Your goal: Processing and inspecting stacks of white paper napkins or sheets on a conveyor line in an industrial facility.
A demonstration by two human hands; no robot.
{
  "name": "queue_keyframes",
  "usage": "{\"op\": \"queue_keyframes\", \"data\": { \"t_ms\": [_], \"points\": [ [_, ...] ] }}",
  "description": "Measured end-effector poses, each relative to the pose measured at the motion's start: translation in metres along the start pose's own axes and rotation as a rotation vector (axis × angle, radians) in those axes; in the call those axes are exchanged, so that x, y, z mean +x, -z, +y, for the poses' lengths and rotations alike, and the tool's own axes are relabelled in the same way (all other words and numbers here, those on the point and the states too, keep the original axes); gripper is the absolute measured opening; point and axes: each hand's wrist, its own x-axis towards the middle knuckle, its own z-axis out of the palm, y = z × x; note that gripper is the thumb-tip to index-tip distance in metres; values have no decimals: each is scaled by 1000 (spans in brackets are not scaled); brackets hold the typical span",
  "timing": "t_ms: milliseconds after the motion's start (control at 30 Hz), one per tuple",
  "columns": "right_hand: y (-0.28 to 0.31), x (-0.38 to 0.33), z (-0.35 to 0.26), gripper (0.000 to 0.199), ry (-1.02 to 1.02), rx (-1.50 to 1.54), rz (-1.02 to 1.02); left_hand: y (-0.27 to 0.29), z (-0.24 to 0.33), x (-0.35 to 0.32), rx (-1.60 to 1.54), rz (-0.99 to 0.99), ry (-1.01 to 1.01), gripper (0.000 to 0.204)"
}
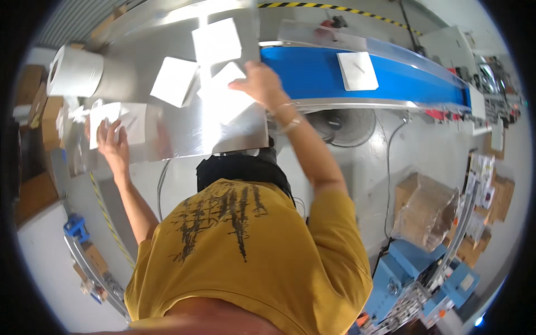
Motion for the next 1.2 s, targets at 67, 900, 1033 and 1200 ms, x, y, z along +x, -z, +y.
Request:
{"op": "queue_keyframes", "data": {
  "t_ms": [67,900,1033,1200],
  "points": [
    [-21,9,-12,68,-45,-306,71,2,6,2,92,-7,-12,26],
    [82,-20,138,61,-131,-444,692,8,22,5,117,-23,113,27],
    [41,31,34,39,272,-158,375,10,22,5,103,-37,136,25],
    [6,153,-26,49,641,-379,185,9,24,5,73,-36,108,25]
  ]
}}
